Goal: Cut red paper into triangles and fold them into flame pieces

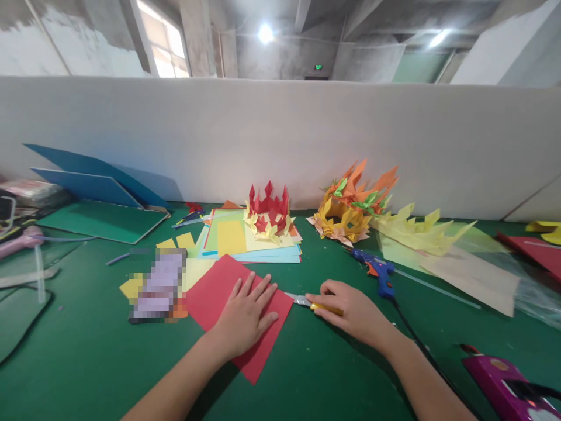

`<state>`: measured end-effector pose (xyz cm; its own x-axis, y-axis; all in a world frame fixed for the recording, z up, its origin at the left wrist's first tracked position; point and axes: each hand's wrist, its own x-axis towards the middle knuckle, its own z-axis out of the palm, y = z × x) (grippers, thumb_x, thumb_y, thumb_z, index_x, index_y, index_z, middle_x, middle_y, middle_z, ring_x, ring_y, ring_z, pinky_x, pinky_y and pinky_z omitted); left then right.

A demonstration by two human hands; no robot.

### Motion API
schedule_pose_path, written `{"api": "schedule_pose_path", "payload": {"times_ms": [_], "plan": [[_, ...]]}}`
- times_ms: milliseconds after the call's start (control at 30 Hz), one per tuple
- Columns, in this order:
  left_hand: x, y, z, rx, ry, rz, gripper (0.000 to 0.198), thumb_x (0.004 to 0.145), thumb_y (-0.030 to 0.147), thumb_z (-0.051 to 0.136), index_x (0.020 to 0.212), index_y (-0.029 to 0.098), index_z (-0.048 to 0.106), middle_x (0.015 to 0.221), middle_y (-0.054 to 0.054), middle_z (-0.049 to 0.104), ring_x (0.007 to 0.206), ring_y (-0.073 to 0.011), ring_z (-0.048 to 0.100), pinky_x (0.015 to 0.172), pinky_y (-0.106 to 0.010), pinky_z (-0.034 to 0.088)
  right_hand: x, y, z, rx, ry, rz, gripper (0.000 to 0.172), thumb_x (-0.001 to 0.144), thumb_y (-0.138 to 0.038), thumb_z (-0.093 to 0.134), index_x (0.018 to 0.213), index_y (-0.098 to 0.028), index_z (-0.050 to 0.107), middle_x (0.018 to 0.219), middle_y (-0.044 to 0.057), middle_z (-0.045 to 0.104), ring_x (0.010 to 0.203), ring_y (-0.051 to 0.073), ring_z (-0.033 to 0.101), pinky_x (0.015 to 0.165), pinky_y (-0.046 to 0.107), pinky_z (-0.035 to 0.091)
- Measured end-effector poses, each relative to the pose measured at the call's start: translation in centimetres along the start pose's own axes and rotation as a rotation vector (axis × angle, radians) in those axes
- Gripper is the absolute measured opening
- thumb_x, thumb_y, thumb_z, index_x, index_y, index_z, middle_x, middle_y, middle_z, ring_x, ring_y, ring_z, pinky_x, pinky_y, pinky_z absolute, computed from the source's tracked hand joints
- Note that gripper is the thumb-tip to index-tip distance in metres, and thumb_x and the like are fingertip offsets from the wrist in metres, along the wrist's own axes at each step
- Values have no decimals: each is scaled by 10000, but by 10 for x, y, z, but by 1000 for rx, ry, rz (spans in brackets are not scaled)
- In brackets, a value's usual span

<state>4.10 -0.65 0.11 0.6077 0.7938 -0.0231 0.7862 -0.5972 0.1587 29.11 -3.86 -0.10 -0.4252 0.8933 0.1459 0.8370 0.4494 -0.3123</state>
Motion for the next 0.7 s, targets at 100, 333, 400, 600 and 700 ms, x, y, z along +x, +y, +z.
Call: {"api": "schedule_pose_path", "payload": {"times_ms": [100, 333, 400, 600, 700], "plan": [[-3, 1, -3, -29, 6, 1, 490, 918, 481, 329, 1348, 268, 428, 1461, -54, 358, 1345, -318, 284, 1061, -529, 273, -1, -1, -1, 7, -4, -18, 299, 910, -310, 446, 1135, -274, 641, 843, 46, 559, 774, 174, 543, 659, 270, 417], [4, -6, 5, 22, 223, -88, 377, 945, 277, 272, 1192, 209, 549, 1355, -123, 452, 1171, -254, 497, 947, -445, 424, -2, -8, -1, -13, -3, -59, 283, 891, -289, 479, 1112, -274, 656, 823, 47, 571, 757, 175, 552, 622, 260, 395], [6, -9, 13, 62, 263, -100, 415, 935, 309, 294, 1245, 141, 513, 1375, -169, 426, 1232, -275, 446, 978, -436, 404, -1, -10, 0, -23, 5, -72, 284, 894, -287, 474, 1110, -271, 656, 817, 48, 572, 748, 175, 550, 613, 260, 390], [8, -8, 19, 162, 191, -275, 565, 902, 445, 341, 1348, 111, 432, 1454, -205, 319, 1343, -399, 239, 1052, -546, 255, 0, -11, 3, -49, 15, -89, 287, 903, -292, 457, 1113, -259, 651, 818, 52, 573, 749, 179, 545, 612, 265, 386], [9, -7, 17, 166, 135, -300, 615, 894, 506, 325, 1375, 130, 395, 1470, -206, 282, 1348, -415, 204, 1043, -554, 252, 1, -15, 3, -68, 12, -76, 294, 912, -290, 438, 1110, -253, 652, 826, 57, 575, 753, 181, 545, 617, 268, 390]]}}
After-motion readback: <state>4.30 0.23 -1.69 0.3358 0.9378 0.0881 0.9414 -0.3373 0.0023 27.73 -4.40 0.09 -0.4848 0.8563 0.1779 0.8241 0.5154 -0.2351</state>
